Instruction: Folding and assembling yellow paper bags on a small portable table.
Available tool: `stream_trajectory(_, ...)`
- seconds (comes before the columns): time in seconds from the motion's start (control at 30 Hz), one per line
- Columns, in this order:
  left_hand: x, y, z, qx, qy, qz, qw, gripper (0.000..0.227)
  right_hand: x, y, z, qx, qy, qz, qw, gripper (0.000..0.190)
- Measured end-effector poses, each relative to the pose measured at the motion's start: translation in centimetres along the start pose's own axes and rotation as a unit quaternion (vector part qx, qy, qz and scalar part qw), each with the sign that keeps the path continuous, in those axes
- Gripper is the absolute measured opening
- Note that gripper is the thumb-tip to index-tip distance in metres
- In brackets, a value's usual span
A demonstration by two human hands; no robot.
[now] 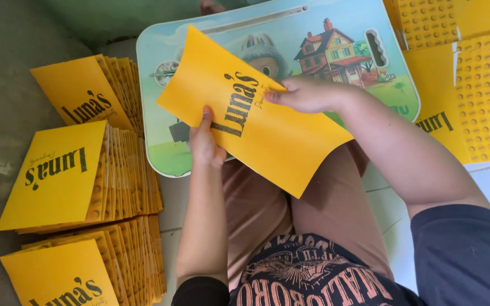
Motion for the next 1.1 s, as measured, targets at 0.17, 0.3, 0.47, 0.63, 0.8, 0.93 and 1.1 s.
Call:
stream_trajectory(0.17, 1.4, -0.4, -0.2, -0.023, -0.013, -0.015, 1.0, 0.034, 3.9, -2.4, 0.1, -0.013, -0.178, -0.123, 0.976, 0.058)
stream_trajectory(0.3, -0.3, -3.5, -2.5, -0.082, 0.03, -0.084, 0.993, 0.031, 7.3, -4.5, -1.4, 0.088, -0.232, -0.174, 0.953, 0.076)
stream_trajectory(0.47, -4.7, -7.9, -2.6, -0.141, 0.039, -0.153, 0.977, 0.034, 12.2, -6.5, 3.2, 0.047, -0.395, -0.052, 0.916, 0.056)
stream_trajectory(0.63, -6.4, -8.6, -2.5, -0.174, 0.029, -0.189, 0.966, 0.035, 11.4, -5.0, 3.5, 0.043, -0.425, -0.028, 0.904, 0.043)
stream_trajectory(0.8, -6.9, -8.6, -2.1, -0.237, -0.029, -0.173, 0.956, 0.035, 10.4, -5.0, 2.0, 0.072, -0.488, -0.045, 0.869, 0.042)
stream_trajectory(0.93, -8.0, -8.9, -1.8, -0.245, -0.03, -0.189, 0.95, 0.033, 10.7, -6.6, 0.8, 0.151, -0.43, 0.008, 0.89, 0.037)
stream_trajectory(1.1, -7.2, -8.2, -1.2, -0.231, -0.037, -0.195, 0.952, 0.036, 8.9, -5.6, 0.4, 0.215, -0.413, 0.001, 0.885, 0.031)
Point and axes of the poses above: each hand's wrist, its own y-axis away from the middle knuckle, its own z-axis out of the palm, x = y × z, the point moved 8 cm from there along -y, towards the middle knuckle, and after that the axes turned 3 degrees about -x, right-handed, at the moved point
